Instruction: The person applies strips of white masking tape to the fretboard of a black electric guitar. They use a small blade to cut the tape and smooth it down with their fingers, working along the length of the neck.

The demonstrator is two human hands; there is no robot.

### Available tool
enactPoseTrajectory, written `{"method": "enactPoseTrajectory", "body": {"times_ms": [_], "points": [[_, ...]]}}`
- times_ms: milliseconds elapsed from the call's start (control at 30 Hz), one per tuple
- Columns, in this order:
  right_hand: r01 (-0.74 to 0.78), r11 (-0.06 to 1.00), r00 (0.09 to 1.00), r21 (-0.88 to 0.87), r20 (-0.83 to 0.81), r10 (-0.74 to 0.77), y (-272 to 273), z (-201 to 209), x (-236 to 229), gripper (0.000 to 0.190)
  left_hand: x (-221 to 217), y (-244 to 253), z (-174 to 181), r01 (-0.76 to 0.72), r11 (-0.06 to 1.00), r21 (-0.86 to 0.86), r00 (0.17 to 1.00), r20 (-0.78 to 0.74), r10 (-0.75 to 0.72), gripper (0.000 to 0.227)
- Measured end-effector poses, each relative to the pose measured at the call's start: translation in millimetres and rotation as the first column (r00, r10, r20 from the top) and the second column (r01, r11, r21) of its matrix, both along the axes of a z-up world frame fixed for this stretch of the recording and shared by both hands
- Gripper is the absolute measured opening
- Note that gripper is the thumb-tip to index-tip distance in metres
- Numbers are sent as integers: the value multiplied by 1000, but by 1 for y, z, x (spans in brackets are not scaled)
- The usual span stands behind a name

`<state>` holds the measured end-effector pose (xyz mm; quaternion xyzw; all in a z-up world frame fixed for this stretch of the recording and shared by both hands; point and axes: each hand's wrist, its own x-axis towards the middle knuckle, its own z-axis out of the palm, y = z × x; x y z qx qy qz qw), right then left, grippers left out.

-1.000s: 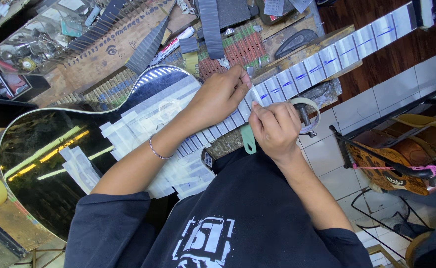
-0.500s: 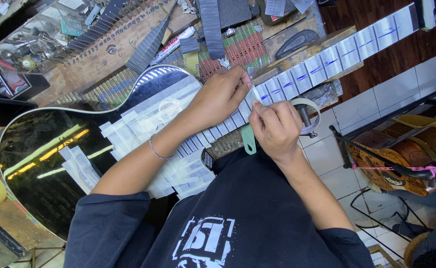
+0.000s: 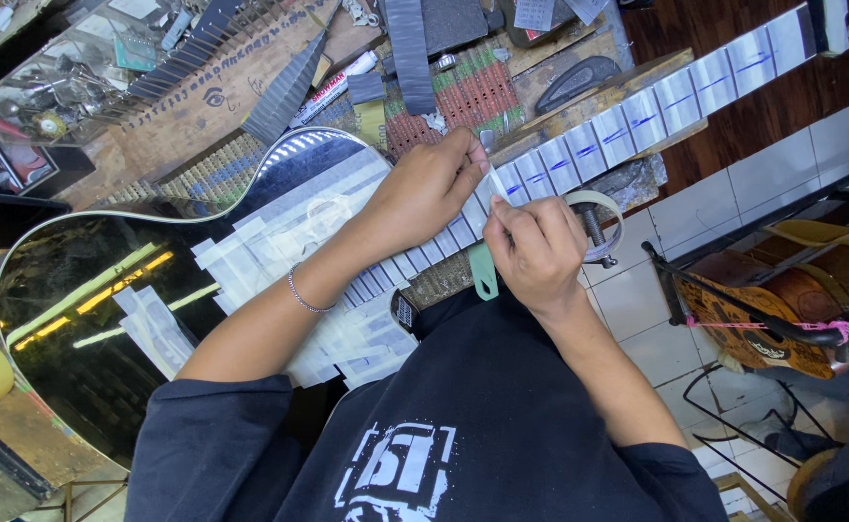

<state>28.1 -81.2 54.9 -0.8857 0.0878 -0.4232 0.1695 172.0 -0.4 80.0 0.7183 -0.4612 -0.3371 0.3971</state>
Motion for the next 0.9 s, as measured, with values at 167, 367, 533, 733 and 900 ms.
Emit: {"method": "enactPoseTrajectory", "body": {"times_ms": [167,367,533,733,900], "points": [[51,998,997,-23,-58,-52,2,6,0,12,0,0,2,-2,1000,14,1000,-6,2,12],[56,998,990,-20,-132,-59,4,17,-2,13,0,1,2,8,999,35,1000,-3,-8,13],[61,998,985,6,-164,-59,7,19,-10,11,0,1,0,0,999,34,1000,1,0,13],[73,997,979,17,-194,-68,9,23,-25,10,-1,0,-4,-1,1000,28,1000,0,1,13],[73,997,973,39,-222,-62,10,21,-34,10,-2,1,0,-4,999,42,1000,6,4,13]]}}
